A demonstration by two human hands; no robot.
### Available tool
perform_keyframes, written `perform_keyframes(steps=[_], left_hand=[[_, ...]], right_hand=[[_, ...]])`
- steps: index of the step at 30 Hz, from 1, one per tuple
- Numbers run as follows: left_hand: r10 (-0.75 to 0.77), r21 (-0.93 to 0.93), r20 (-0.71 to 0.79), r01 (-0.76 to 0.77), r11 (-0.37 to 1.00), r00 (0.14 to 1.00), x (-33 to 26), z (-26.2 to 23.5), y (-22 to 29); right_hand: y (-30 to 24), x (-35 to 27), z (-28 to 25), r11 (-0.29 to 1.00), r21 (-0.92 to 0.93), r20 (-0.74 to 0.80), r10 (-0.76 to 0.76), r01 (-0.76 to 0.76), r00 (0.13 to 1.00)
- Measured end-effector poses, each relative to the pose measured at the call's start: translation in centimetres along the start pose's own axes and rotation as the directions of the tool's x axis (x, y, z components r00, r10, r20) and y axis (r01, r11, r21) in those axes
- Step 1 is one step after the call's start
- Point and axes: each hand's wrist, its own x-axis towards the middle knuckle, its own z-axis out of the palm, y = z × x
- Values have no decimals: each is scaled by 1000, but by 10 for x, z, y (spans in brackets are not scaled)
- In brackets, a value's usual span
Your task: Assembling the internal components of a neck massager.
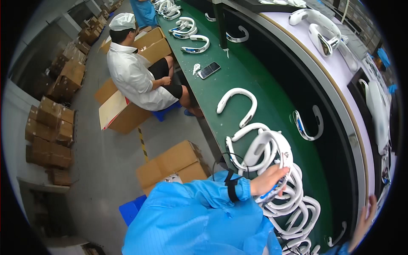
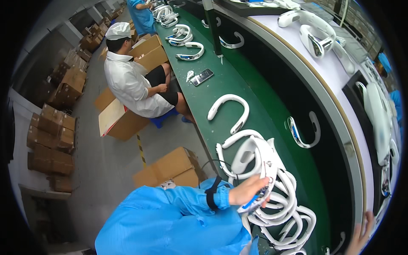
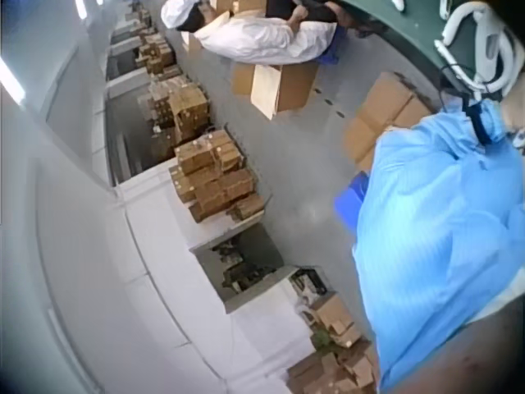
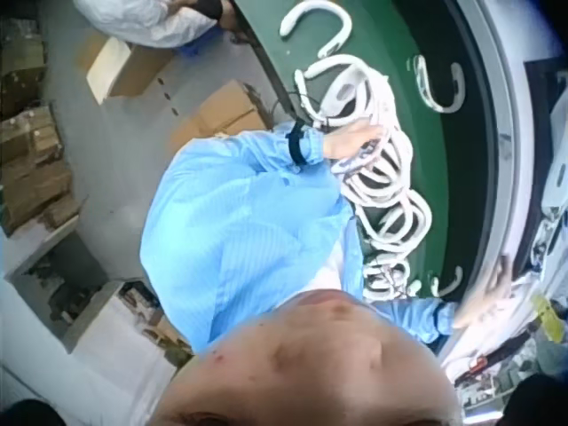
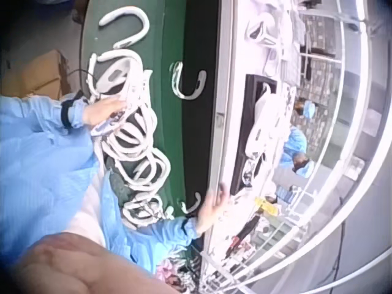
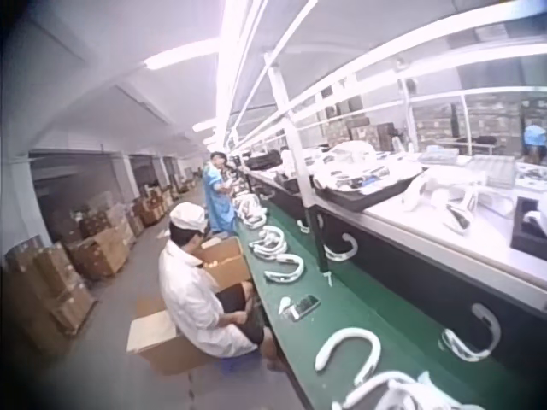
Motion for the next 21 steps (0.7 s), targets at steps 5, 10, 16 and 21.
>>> perform_keyframes(steps=[5,10,16,21], left_hand=[[269,179,15,-267,947,963,31,-25,-3],[337,597,143,-352,721,931,69,-57,30],[-142,498,315,-36,866,939,77,-98,98],[95,533,165,-170,829,982,83,-168,139]], right_hand=[[-195,-11,200,696,663,537,-184,-277,823],[-229,-20,287,328,768,524,174,-551,834],[-260,8,309,245,789,543,153,-564,826],[-281,16,326,310,789,484,216,-530,848]])
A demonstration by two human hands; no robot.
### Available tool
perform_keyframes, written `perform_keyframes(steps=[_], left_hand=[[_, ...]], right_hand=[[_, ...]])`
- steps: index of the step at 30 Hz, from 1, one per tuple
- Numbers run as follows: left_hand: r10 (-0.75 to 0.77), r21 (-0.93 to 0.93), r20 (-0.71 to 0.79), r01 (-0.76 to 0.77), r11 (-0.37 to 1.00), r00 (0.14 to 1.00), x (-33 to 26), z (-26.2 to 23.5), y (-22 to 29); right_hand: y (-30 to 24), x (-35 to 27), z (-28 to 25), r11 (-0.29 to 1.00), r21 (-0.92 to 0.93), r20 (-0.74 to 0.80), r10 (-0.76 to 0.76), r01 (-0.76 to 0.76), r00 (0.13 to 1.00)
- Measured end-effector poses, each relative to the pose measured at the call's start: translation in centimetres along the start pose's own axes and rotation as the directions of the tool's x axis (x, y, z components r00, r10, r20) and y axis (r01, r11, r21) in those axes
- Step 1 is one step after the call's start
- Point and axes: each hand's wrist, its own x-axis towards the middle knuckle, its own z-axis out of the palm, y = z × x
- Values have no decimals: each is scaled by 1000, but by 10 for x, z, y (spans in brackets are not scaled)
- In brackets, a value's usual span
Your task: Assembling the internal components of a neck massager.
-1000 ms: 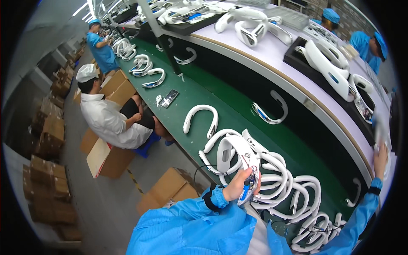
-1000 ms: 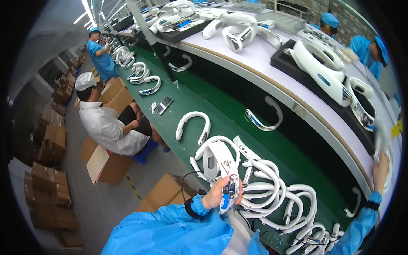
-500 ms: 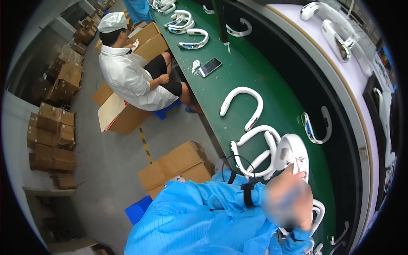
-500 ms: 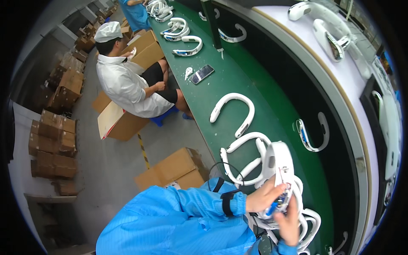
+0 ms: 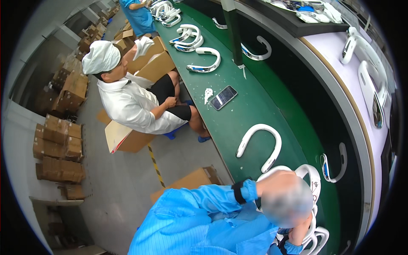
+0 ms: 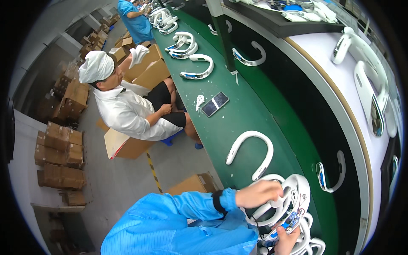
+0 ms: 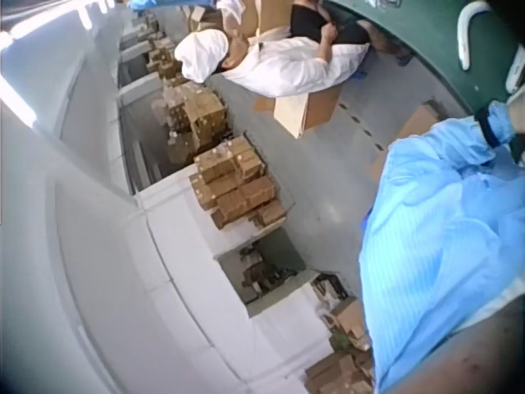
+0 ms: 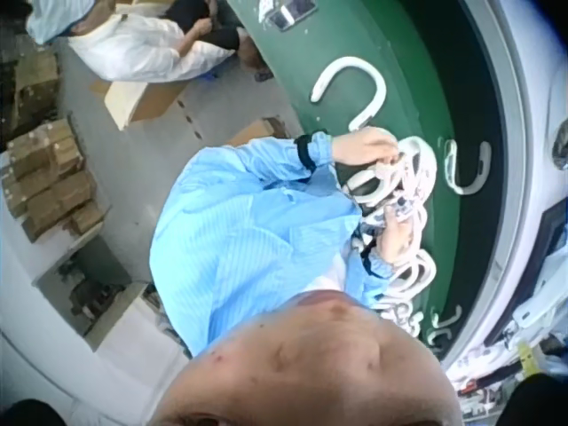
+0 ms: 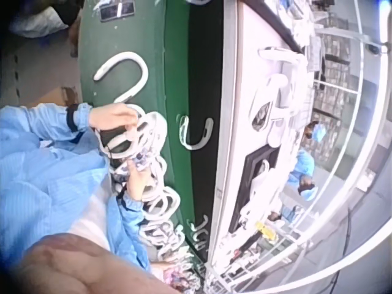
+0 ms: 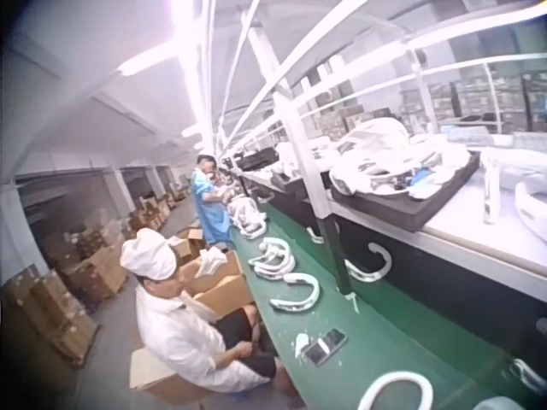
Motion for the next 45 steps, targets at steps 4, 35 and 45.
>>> perform_keyframes(steps=[4,35,45], left_hand=[[-28,-191,-320,-36,981,947,-11,-74,-1],[-1,783,-620,620,55,784,56,-288,-161],[272,937,-348,326,122,897,44,-281,-174]], right_hand=[[-4,10,13,1000,-28,-103,0,-2,995],[31,8,39,979,167,-384,176,-119,907],[26,11,46,991,109,-381,117,-81,917]])
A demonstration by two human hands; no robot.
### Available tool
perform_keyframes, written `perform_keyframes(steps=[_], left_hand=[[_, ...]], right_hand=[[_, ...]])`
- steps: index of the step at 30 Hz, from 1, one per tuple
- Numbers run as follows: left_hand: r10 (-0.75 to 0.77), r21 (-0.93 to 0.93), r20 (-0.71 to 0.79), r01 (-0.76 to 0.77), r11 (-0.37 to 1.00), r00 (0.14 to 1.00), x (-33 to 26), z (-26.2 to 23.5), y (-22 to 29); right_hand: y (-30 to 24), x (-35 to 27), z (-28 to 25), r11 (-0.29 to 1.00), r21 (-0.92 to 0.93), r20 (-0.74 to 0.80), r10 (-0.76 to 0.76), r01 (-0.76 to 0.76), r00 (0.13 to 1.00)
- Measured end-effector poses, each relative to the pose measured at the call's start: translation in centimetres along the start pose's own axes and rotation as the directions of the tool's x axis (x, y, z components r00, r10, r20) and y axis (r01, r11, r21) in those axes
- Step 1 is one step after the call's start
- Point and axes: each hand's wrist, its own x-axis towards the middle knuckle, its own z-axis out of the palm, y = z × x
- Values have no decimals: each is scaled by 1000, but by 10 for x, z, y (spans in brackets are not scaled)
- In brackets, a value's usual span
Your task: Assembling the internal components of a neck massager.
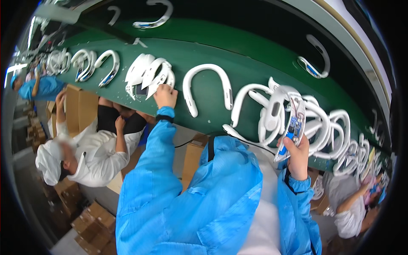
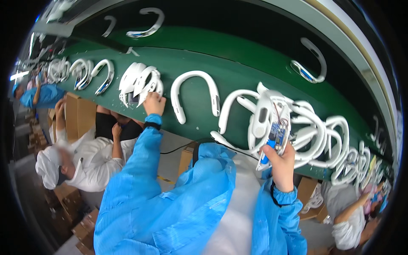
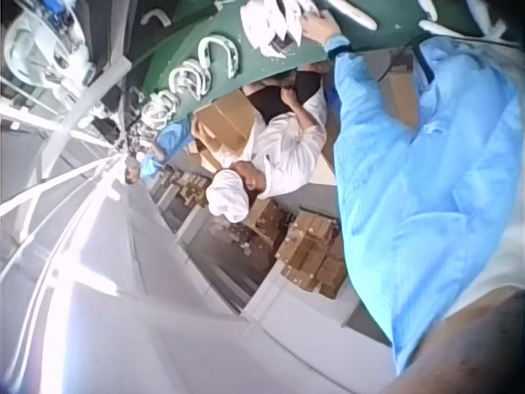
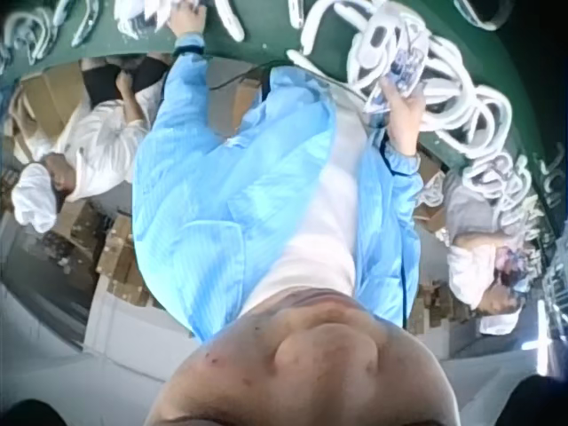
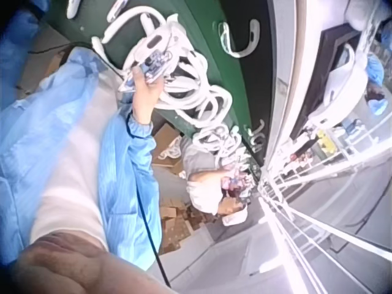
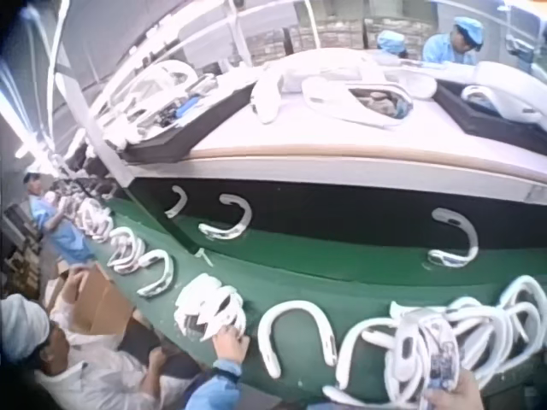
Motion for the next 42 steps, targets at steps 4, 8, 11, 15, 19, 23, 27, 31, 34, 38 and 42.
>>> perform_keyframes(steps=[4,8,11,15,19,23,27,31,34,38,42], left_hand=[[81,-257,-177,-126,958,981,-11,-69,52],[572,-233,-149,-591,773,807,-18,-142,139],[797,-251,-80,-786,565,599,-35,-179,197],[901,-510,-70,-792,337,428,-45,-194,237],[906,-633,-15,-706,319,424,-53,-188,279],[791,-730,-22,-550,405,611,-81,-171,322],[891,-593,-56,-733,333,450,-94,-166,347],[604,-419,-340,-691,589,721,-119,-155,367],[56,-940,327,319,119,943,-132,-145,370],[554,-494,654,845,-204,516,-139,-136,380],[622,-494,638,861,-122,454,-141,-138,398]], right_hand=[[-3,-1,-7,990,139,53,14,-21,999],[-2,13,-7,962,272,105,-25,-5,994],[2,35,-10,954,299,170,-58,4,984],[-2,38,-14,950,311,274,-89,-1,958],[6,27,-25,874,445,385,11,-196,923],[3,13,-44,980,68,585,-191,188,788],[-1,9,-70,992,130,641,-78,-8,764],[11,2,-82,916,378,575,-120,-133,809],[12,-4,-87,901,423,523,-157,-95,837],[18,-7,-98,920,384,545,-159,-76,823],[13,-13,-110,937,333,585,-118,-105,802]])
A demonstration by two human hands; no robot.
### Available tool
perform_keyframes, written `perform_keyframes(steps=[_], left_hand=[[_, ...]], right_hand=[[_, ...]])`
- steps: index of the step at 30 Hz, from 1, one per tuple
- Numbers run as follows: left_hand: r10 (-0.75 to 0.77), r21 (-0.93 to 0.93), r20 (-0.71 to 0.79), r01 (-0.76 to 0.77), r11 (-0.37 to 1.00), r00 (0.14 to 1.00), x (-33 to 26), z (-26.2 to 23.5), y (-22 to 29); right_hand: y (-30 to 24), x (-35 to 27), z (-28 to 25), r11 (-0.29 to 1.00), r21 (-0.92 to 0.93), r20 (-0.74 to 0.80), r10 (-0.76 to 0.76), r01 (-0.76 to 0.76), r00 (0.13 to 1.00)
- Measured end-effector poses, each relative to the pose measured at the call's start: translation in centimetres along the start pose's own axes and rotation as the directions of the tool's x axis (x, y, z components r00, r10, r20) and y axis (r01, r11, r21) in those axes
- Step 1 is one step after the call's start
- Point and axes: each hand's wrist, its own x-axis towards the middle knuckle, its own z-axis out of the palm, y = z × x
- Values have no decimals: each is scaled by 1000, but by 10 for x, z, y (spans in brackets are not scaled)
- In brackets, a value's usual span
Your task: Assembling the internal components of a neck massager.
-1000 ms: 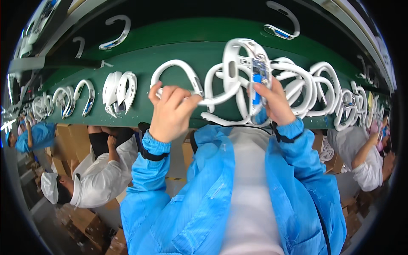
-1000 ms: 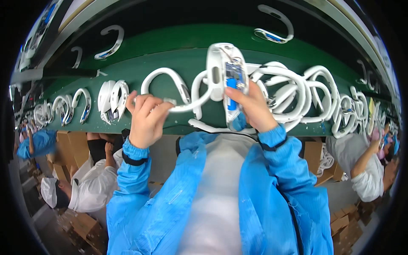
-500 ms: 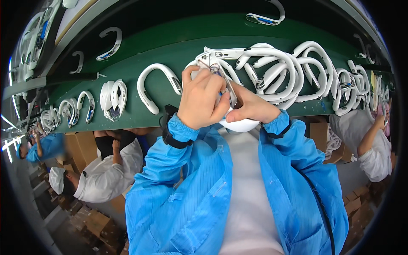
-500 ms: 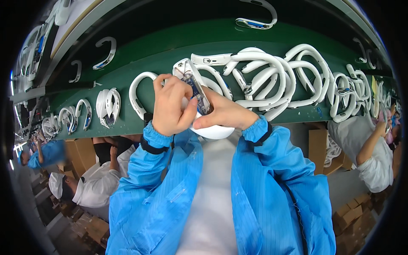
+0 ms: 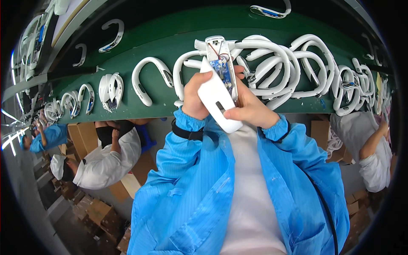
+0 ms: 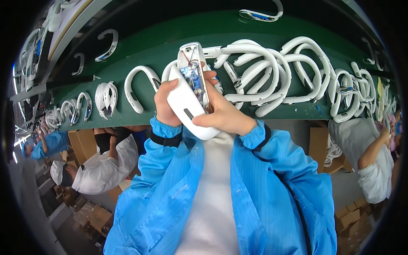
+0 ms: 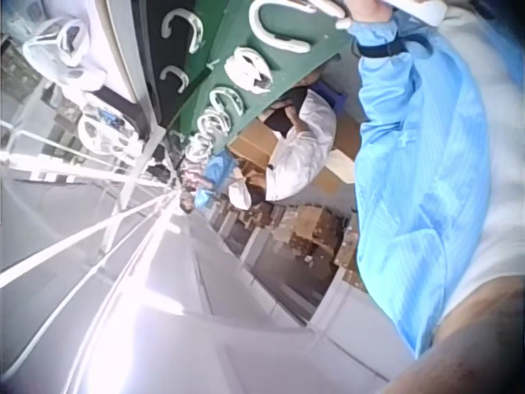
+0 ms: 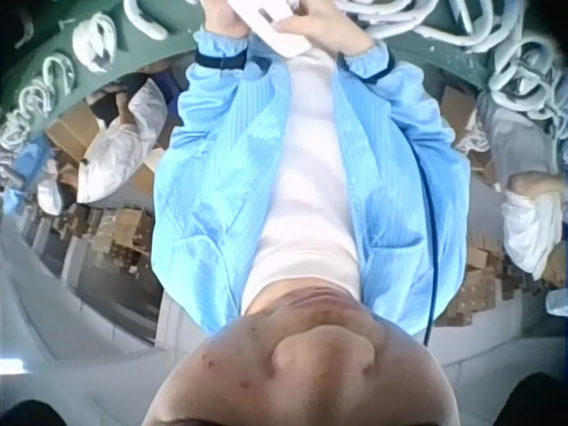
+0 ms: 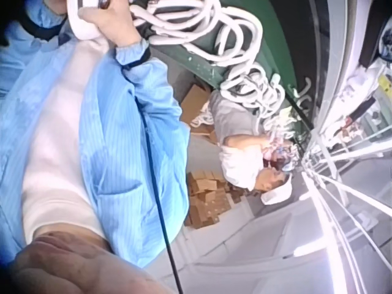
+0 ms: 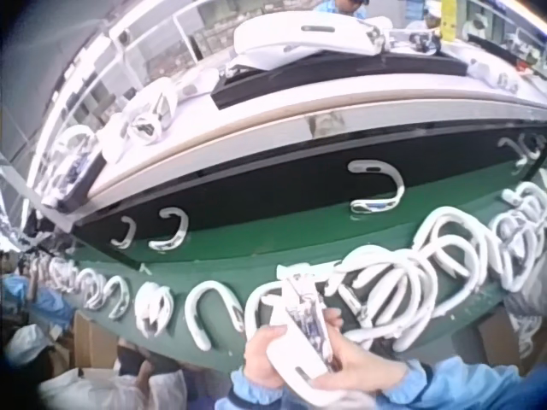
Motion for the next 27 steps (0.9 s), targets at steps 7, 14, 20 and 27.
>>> perform_keyframes(steps=[7,14,20,27], left_hand=[[32,-192,125,-7,981,992,-7,21,0],[-43,-245,18,46,968,999,-9,4,-10],[-76,-258,2,74,963,997,-15,3,-10],[-96,-287,72,113,951,993,-16,2,-6]], right_hand=[[-3,-38,-13,800,-549,-265,-439,240,858],[-45,-28,-21,420,-863,-55,-631,280,774],[-48,-18,-17,290,-902,59,-652,321,756],[-56,-16,-12,88,-939,184,-686,332,704]])
